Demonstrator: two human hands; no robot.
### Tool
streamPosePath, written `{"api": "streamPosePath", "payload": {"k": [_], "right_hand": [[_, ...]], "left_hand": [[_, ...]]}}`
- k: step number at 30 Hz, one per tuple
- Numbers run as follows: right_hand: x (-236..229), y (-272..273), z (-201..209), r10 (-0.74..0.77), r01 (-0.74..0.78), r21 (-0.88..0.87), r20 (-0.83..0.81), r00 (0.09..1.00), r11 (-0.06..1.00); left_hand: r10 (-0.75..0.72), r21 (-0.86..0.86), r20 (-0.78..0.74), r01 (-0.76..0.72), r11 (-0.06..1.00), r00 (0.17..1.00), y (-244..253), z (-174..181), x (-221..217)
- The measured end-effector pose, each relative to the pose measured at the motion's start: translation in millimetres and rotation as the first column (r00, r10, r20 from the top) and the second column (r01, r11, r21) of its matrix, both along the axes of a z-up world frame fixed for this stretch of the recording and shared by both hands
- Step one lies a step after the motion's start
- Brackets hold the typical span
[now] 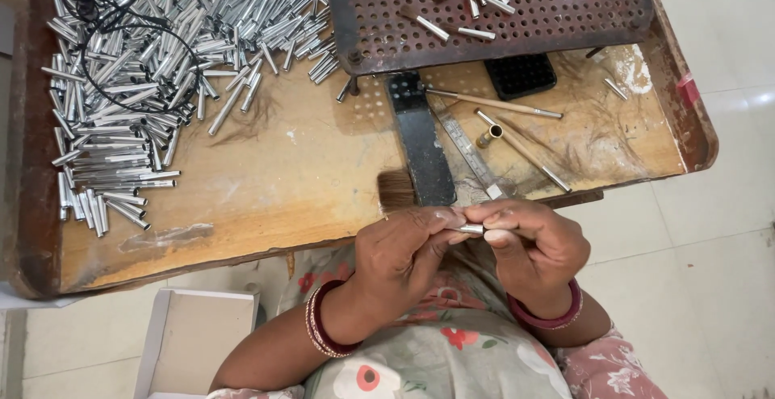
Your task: The person sits at a workbench and repeatedly picks up small metal tubes and cylindrical pieces. They insert the cylindrical pieces into the tubes by hand, then place the assembled parts onto a perforated metal tray on the table.
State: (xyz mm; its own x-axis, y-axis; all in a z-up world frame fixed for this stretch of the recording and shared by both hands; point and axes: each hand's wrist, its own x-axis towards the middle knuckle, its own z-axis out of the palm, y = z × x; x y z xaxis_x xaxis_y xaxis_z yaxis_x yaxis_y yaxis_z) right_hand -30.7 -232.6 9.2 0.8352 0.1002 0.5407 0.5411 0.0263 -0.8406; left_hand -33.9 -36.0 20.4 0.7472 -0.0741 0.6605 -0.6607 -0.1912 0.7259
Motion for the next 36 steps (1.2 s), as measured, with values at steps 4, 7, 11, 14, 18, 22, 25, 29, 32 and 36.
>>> {"api": "streamPosePath", "payload": {"k": [4,7,11,14,18,22,25,29,32,36], "right_hand": [[1,-3,29,-0.161,0.242,-0.284,0.28,0.946,0.928],[2,-6,40,0.017,0.045,-0.327,0.186,0.982,0.944],[10,0,55,0.02,0.06,-0.38,0.205,0.979,0.923],[10,3,51,0.105,-0.084,-0.222,0.085,0.991,0.971],[4,-25,-16,-0.176,0.177,-0.129,0.02,0.984,0.976],[4,-5,-6,-0.113,0.151,-0.281,0.148,0.982,0.948],[6,11,8,-0.058,0.186,-0.234,0.466,0.883,0.954],[9,12,-5,-0.031,0.333,-0.375,0.623,0.782,0.865],[11,16,-7,-0.034,0.357,-0.376,0.648,0.761,0.855],[16,25,-9,-0.148,0.34,-0.177,0.652,0.743,0.924]], "left_hand": [[-0.027,0.0,-0.006,0.027,1.0,1.0,3,1,-2],[-0.015,0.032,0.004,0.015,0.999,1.0,7,4,-3],[-0.066,0.049,0.016,0.065,0.997,0.998,13,12,1],[-0.028,0.017,0.017,0.028,0.999,0.999,13,7,0],[-0.01,-0.042,-0.026,0.009,0.999,1.0,9,4,-1],[-0.013,-0.052,-0.064,0.009,0.999,0.998,8,6,-6],[-0.086,-0.157,-0.174,0.058,0.986,0.981,9,8,-10],[-0.149,-0.197,-0.246,0.101,0.975,0.958,9,11,-12],[-0.18,-0.214,-0.256,0.126,0.969,0.95,7,6,-13],[-0.133,-0.193,-0.201,0.094,0.977,0.971,9,6,-11]]}}
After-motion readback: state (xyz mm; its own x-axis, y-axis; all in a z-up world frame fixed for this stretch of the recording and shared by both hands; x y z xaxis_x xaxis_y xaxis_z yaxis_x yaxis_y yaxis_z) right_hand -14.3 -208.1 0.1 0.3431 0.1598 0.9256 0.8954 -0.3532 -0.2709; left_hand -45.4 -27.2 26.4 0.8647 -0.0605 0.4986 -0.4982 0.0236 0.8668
